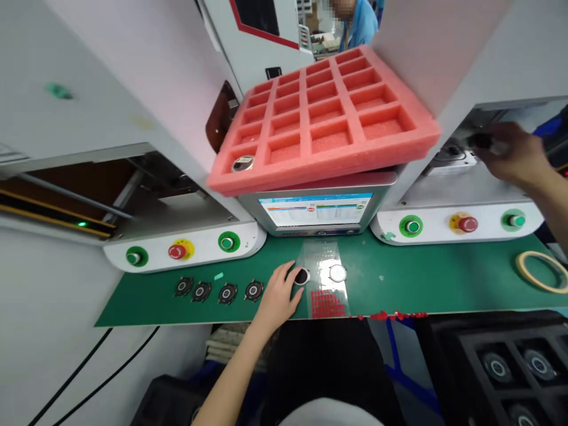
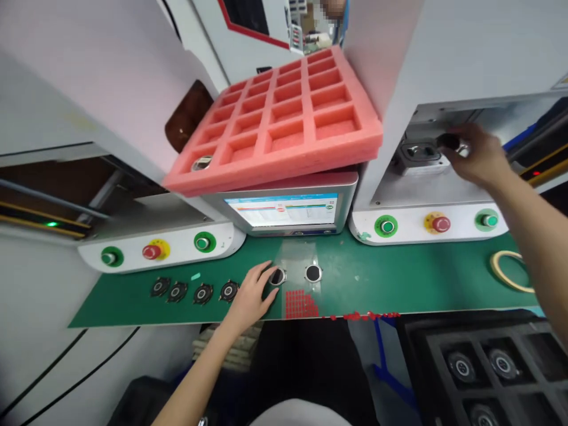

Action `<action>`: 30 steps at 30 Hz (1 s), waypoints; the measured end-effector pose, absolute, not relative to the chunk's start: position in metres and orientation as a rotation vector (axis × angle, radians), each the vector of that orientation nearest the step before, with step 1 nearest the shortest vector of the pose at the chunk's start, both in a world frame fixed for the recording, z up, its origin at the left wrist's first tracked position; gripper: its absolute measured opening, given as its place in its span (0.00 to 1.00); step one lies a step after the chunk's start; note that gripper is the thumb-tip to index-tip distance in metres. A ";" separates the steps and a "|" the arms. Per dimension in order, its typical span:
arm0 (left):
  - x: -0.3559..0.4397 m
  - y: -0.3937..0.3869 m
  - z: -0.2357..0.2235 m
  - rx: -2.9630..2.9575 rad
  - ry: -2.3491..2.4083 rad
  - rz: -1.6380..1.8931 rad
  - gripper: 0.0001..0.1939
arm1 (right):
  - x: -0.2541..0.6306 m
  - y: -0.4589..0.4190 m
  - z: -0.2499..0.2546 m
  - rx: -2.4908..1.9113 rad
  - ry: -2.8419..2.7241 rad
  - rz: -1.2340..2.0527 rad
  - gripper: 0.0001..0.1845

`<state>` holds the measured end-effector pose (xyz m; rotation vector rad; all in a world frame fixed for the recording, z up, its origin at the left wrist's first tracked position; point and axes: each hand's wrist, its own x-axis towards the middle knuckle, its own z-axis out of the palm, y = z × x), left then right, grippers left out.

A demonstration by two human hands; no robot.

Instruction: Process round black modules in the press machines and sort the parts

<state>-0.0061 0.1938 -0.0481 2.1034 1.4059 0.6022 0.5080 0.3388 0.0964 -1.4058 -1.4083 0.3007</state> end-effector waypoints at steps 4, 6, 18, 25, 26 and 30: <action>-0.001 0.204 -0.048 1.901 1.299 0.667 0.17 | 0.472 0.232 0.068 -1.489 -1.727 -0.004 0.22; 0.002 0.203 -0.043 1.831 1.282 0.729 0.17 | 0.443 0.190 0.041 -1.424 -2.005 0.090 0.19; 0.015 0.118 0.073 0.436 0.709 0.876 0.09 | 0.380 0.148 -0.040 -1.415 -2.368 0.442 0.12; 0.017 0.094 0.086 0.569 0.675 0.900 0.11 | 0.303 0.135 0.014 -1.368 -2.197 0.504 0.10; 0.018 0.094 0.086 0.547 0.671 0.910 0.12 | 0.285 0.130 0.026 -1.311 -2.110 0.575 0.08; 0.018 0.092 0.087 0.499 0.659 0.997 0.14 | 0.229 0.122 0.055 -1.152 -1.892 0.736 0.08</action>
